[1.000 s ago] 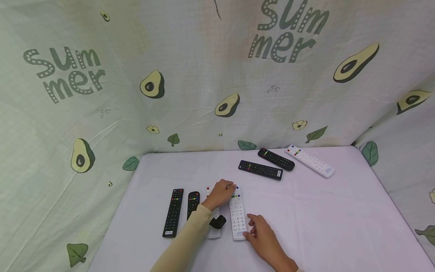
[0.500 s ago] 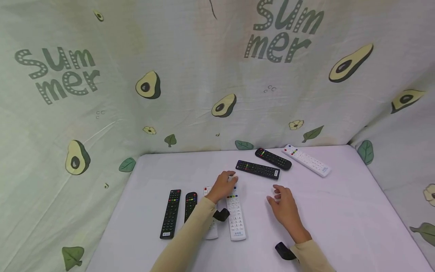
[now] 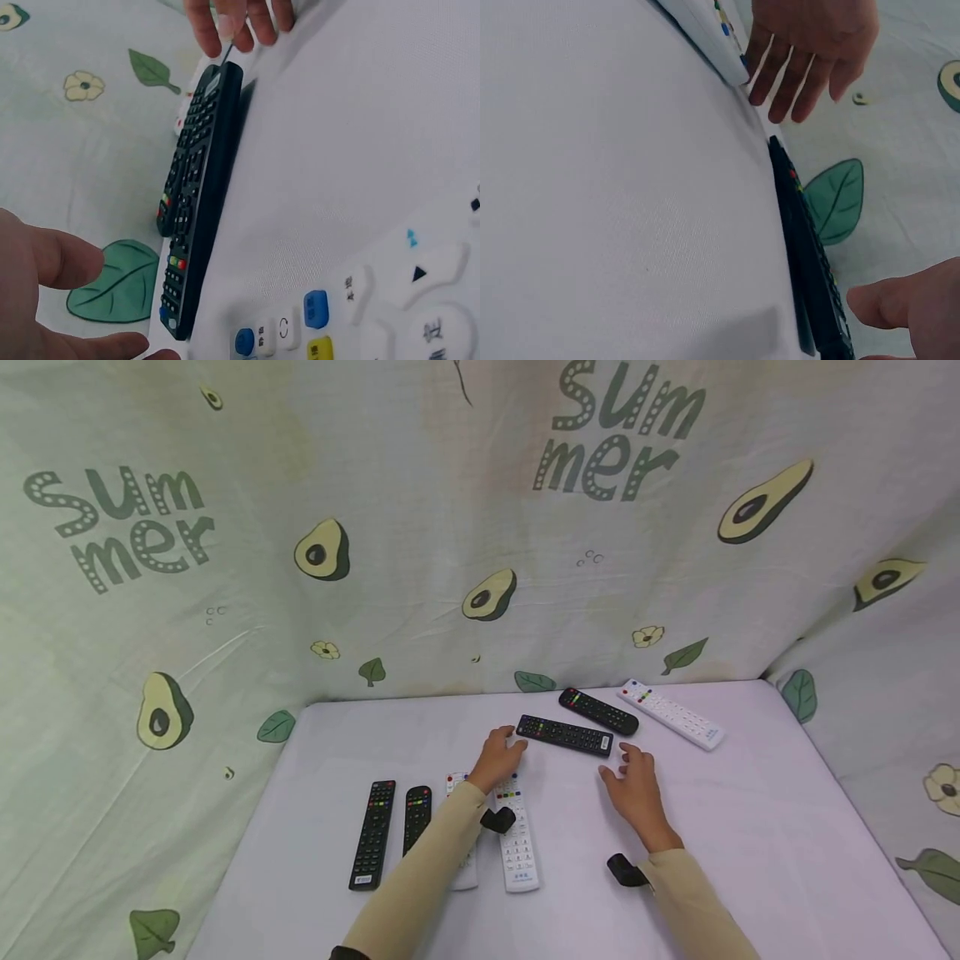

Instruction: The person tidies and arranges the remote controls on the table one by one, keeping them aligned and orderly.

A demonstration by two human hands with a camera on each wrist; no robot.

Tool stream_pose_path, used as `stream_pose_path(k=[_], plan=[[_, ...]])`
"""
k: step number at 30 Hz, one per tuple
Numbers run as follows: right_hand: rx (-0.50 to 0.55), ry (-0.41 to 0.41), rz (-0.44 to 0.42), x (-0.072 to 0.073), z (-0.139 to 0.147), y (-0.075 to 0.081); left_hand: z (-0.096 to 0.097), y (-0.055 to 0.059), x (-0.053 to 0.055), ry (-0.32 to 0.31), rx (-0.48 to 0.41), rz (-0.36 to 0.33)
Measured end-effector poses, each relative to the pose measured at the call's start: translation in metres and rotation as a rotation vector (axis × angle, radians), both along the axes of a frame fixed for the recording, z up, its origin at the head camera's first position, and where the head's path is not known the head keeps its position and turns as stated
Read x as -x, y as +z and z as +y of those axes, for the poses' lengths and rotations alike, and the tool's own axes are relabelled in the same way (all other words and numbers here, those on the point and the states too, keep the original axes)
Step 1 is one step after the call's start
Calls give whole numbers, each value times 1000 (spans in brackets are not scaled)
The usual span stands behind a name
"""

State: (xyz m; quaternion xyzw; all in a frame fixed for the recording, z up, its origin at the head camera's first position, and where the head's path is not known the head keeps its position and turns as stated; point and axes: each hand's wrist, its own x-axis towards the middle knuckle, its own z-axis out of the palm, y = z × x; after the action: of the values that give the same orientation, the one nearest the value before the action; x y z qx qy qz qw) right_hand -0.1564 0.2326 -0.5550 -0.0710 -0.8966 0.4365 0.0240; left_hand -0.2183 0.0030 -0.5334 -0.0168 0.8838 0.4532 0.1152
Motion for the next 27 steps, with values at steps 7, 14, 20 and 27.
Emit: stream_pose_path(k=[7,14,20,27], plan=[[-27,21,-61,14,-2,-1,6,-4,10,35,47,-6],[-38,42,-53,26,-5,1,11,-8,18,56,91,-17],[-39,50,-27,33,-5,-1,12,-6,20,60,66,-15],[-35,30,-36,35,-6,-2,13,-6,21,59,34,-23]])
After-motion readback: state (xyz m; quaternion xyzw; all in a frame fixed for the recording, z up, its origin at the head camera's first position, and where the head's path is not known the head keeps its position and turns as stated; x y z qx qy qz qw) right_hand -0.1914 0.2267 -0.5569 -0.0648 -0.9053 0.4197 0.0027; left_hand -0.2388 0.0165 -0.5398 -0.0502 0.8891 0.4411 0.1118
